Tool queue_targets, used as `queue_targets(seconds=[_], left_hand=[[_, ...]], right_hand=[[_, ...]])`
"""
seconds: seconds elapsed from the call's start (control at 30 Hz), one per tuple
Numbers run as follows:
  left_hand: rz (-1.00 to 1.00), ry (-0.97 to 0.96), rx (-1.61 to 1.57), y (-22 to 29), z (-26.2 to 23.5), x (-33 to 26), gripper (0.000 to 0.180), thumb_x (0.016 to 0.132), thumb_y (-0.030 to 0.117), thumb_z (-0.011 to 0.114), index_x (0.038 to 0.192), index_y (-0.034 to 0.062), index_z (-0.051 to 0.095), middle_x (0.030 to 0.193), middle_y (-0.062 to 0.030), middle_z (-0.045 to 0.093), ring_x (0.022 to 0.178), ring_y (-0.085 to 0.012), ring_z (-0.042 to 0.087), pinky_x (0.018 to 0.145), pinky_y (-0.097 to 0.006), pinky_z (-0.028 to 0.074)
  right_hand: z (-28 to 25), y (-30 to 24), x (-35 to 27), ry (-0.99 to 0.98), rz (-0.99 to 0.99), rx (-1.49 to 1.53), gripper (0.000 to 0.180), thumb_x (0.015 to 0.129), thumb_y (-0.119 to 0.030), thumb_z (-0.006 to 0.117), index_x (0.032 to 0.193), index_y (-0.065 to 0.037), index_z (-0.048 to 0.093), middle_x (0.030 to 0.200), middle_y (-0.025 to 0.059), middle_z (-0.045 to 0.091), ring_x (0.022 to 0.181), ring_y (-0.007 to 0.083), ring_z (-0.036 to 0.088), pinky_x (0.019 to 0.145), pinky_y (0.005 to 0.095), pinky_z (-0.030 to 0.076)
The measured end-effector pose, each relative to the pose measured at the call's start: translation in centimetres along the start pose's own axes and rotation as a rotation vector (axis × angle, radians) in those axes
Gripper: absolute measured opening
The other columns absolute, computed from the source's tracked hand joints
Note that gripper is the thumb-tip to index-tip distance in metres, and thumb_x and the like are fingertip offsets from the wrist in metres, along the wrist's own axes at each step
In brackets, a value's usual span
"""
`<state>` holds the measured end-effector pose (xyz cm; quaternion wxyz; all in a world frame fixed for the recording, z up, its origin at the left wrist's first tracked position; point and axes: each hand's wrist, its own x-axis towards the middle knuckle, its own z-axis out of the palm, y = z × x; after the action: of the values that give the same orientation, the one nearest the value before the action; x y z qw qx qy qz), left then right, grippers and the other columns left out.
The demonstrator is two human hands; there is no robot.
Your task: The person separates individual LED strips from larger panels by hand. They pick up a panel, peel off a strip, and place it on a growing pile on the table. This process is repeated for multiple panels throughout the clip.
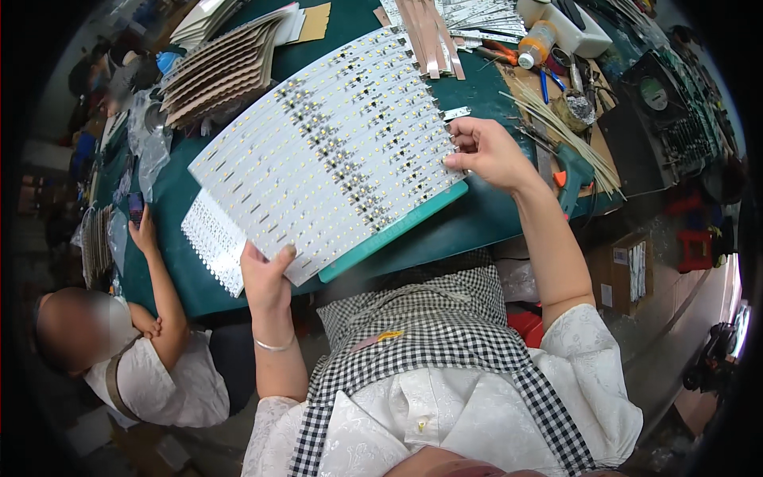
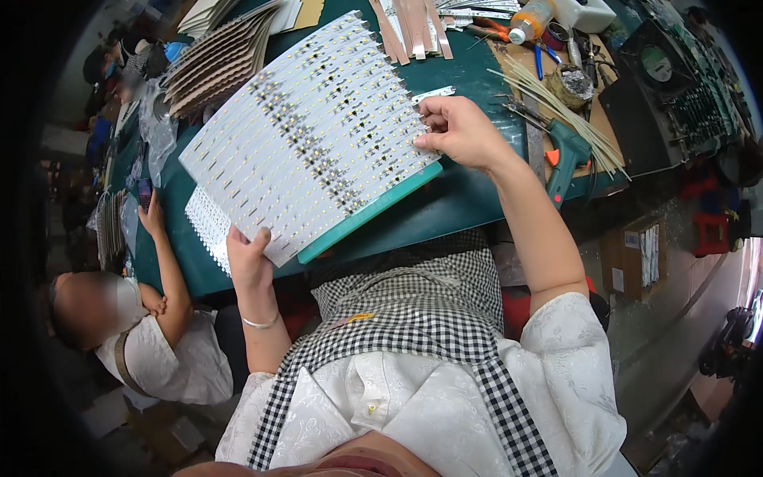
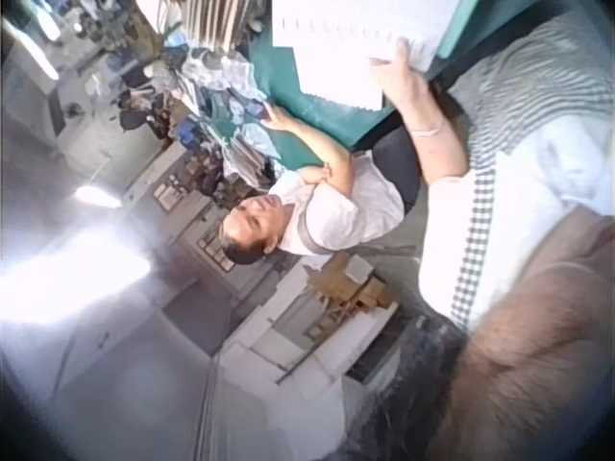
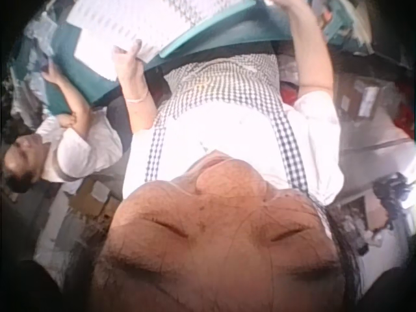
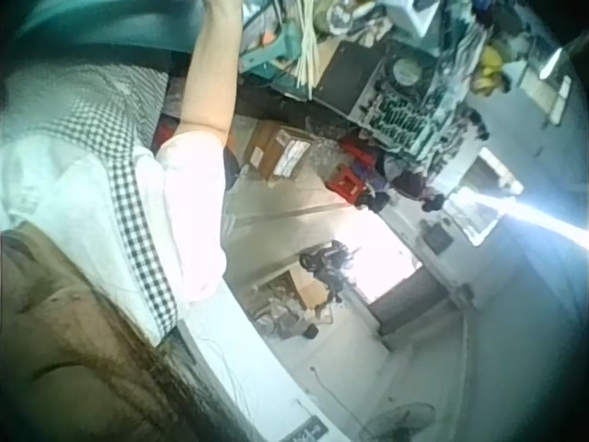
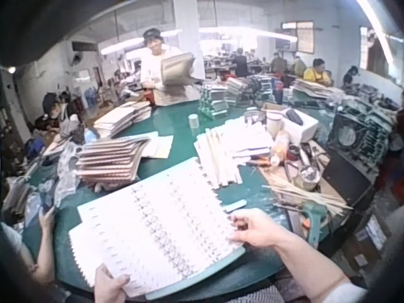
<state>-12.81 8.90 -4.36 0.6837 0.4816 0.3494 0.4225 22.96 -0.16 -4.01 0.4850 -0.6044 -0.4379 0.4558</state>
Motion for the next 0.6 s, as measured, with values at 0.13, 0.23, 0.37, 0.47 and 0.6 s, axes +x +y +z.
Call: queue_targets(seconds=[0.13,0.23,0.37,0.47,0.6], left_hand=[[-0.002,0.059,0.046,-1.7,1.0,0.3,0.066,0.068,-0.002,0.078,0.125,-0.0049,0.044,0.117,-0.014,0.058,0.103,-0.0228,0.061,0.092,-0.035,0.049],[0.018,0.044,0.067,-1.4,1.0,0.1,0.062,0.069,-0.003,0.077,0.123,-0.0031,0.046,0.117,-0.013,0.058,0.105,-0.0218,0.059,0.092,-0.034,0.048],[0.118,0.053,0.069,-2.0,1.6,-0.6,0.057,0.071,-0.003,0.076,0.121,-0.0028,0.048,0.112,-0.0111,0.06,0.101,-0.0198,0.06,0.09,-0.034,0.049],[0.186,0.086,0.142,-2.9,1.0,-1.6,0.052,0.072,-0.003,0.076,0.118,-0.0033,0.051,0.107,-0.0093,0.062,0.097,-0.0185,0.06,0.089,-0.033,0.048],[0.293,0.063,0.286,-3.3,0.8,-2.7,0.048,0.073,0.002,0.078,0.115,-0.0037,0.055,0.109,-0.0102,0.062,0.098,-0.0194,0.06,0.091,-0.033,0.046]], right_hand=[[-0.2,-0.8,0.1,0.005,0.01,-0.119,0.024,0.072,0.006,0.07,0.09,0.002,0.054,0.069,-0.0023,0.052,0.066,0.0037,0.048,0.059,0.021,0.042],[-0.3,-0.3,0.2,0.022,0.005,-0.096,0.026,0.072,0.01,0.068,0.092,0.001,0.053,0.075,-0.003,0.051,0.07,0.0032,0.049,0.063,0.0206,0.045],[-0.8,-0.2,0.0,-0.046,-0.013,-0.125,0.027,0.073,0.01,0.068,0.096,0.002,0.055,0.084,-0.0004,0.059,0.075,0.0051,0.055,0.069,0.0224,0.049],[-0.3,-1.2,-0.7,-0.008,-0.062,-0.166,0.032,0.073,0.009,0.069,0.102,0.003,0.057,0.092,0.0024,0.064,0.08,0.0083,0.059,0.073,0.0245,0.05],[0.0,-1.1,-2.0,0.084,-0.094,-0.257,0.035,0.073,0.006,0.07,0.105,0.003,0.059,0.091,0.0073,0.069,0.085,0.0126,0.065,0.079,0.028,0.052]])
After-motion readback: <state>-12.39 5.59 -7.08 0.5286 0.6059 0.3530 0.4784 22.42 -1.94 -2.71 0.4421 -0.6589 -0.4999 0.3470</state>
